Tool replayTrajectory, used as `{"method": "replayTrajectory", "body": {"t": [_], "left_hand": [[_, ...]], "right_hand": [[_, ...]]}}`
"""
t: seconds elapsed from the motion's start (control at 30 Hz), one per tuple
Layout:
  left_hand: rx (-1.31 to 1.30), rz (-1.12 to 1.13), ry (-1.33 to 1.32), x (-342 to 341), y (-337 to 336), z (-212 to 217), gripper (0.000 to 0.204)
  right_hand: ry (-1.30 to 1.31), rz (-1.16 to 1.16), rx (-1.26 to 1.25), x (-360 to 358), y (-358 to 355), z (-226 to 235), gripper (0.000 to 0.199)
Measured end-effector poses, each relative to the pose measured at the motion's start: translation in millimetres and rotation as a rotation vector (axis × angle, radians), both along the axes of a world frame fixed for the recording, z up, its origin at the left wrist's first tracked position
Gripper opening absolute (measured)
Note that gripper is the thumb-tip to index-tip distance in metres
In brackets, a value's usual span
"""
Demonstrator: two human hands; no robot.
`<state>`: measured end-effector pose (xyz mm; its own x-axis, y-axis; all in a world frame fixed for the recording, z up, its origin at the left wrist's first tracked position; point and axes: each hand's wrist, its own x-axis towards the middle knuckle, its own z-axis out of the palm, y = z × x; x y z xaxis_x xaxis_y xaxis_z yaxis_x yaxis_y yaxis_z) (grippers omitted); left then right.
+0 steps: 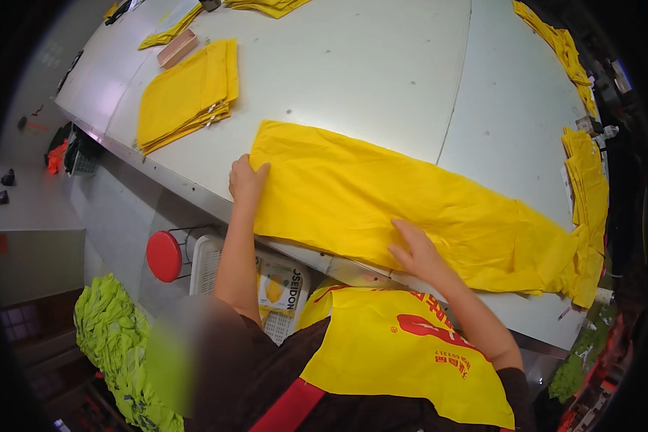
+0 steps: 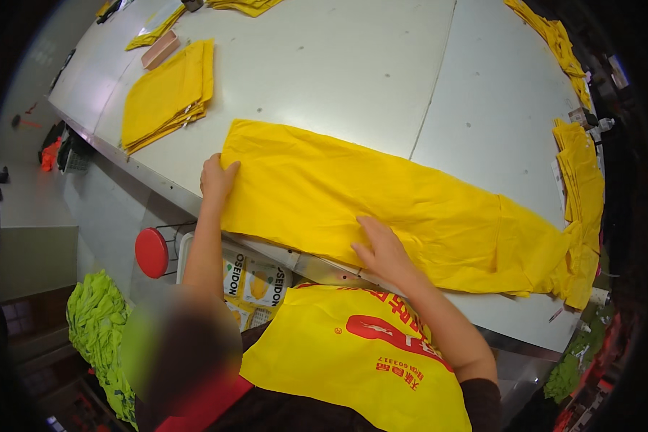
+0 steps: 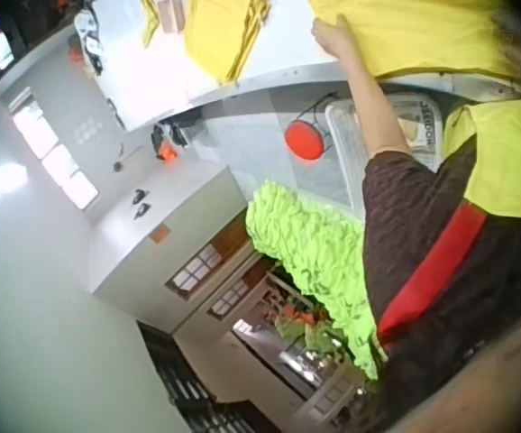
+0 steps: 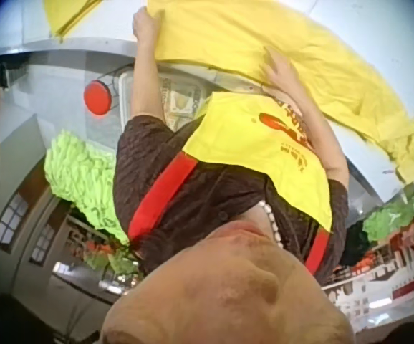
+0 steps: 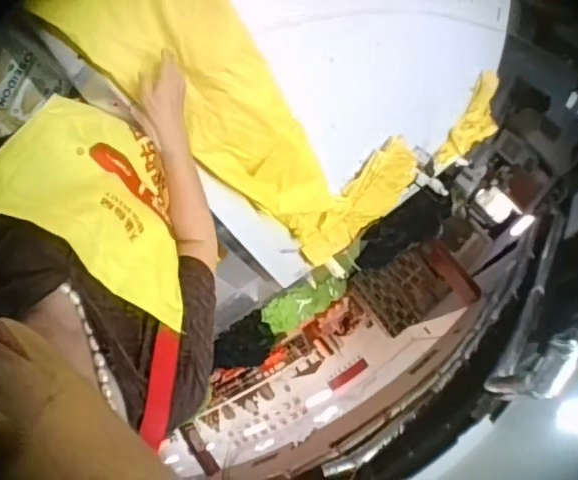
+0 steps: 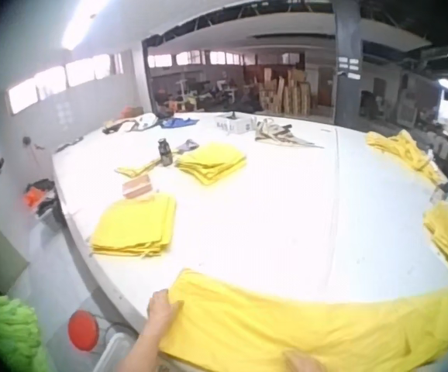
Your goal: The person folds a yellow raincoat on a white table. They smooth the fabric, fold the sleeves and body, and place the folded coat into a white plastic basket.
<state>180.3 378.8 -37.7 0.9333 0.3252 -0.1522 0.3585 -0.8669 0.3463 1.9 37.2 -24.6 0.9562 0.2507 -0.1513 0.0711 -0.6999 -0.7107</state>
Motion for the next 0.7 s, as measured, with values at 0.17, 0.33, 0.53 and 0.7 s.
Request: {"method": "replayTrajectory", "body": {"t": [0.17,0.33,0.53,0.7], "left_hand": [[-0.469,-0.105,0.243,28.3,38.1,4.3,0.064],[-0.434,-0.106,0.411,32.6,21.7,38.4,0.067],[-0.587,-0.165,0.235,28.1,46.8,-20.8,0.063],[-0.756,-0.183,0.115,18.6,43.8,-26.3,0.054]], "right_hand": [[0.636,-0.279,0.688,119.7,55.5,7.6,0.052],[0.808,-0.409,0.747,197.9,105.5,14.3,0.058],[0.972,-0.438,0.856,206.2,144.4,0.6,0.064],[1.148,-0.296,0.811,124.9,175.3,-8.7,0.068]]}}
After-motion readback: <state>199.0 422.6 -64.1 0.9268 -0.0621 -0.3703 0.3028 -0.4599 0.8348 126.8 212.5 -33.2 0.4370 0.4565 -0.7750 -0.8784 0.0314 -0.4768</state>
